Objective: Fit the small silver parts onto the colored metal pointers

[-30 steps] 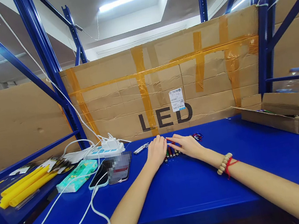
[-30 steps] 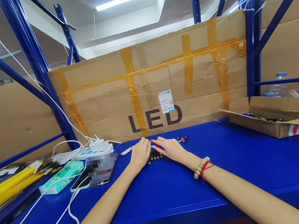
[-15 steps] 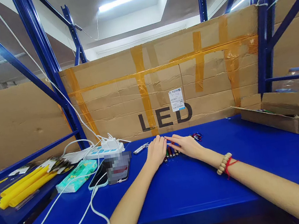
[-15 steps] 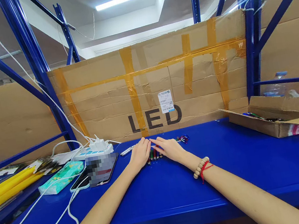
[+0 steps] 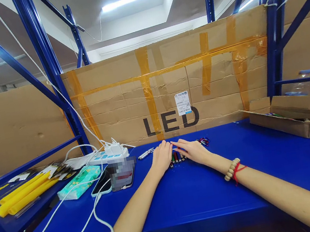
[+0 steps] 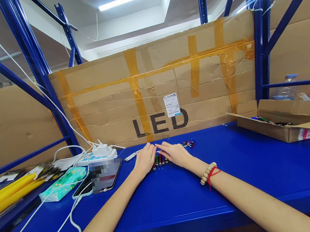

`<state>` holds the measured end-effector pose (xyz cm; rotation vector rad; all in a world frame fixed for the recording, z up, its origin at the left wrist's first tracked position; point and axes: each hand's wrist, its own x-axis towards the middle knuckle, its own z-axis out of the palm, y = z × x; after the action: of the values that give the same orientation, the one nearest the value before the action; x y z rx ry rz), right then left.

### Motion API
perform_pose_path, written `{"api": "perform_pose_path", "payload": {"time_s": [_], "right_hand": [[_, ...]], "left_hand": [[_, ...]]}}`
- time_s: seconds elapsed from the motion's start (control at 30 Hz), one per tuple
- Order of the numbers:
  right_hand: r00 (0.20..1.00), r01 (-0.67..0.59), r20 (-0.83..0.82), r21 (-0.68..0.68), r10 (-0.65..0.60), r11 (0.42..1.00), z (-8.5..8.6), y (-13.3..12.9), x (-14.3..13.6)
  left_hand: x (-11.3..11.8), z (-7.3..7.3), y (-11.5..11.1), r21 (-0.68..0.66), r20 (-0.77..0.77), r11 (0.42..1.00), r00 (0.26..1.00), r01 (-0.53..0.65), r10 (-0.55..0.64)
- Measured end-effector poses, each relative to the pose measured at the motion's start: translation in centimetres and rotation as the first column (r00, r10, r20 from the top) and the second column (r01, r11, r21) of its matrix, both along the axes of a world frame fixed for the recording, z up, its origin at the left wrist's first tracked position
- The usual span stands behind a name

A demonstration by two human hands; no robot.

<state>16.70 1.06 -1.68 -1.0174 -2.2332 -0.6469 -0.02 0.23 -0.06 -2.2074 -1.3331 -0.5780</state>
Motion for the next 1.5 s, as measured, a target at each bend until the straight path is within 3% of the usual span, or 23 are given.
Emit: {"api": "perform_pose_path", "payload": {"time_s": [1.03,1.5], "right_hand": [[1.000,0.001,0.008,-0.031,-0.001,1.000,0.06,-0.03,0.05],[0.976,0.058,0.212,-0.062,-0.043,0.996,0.53,-0.19,-0.12]], "left_hand": [[0.08,-0.01,0.23,-0.029,-0.036,0.999,0.999,-0.015,0.013],[-0.17,-0.26,0.60,-0.066,-0.042,0.996,0.997,0.055,-0.058]]}}
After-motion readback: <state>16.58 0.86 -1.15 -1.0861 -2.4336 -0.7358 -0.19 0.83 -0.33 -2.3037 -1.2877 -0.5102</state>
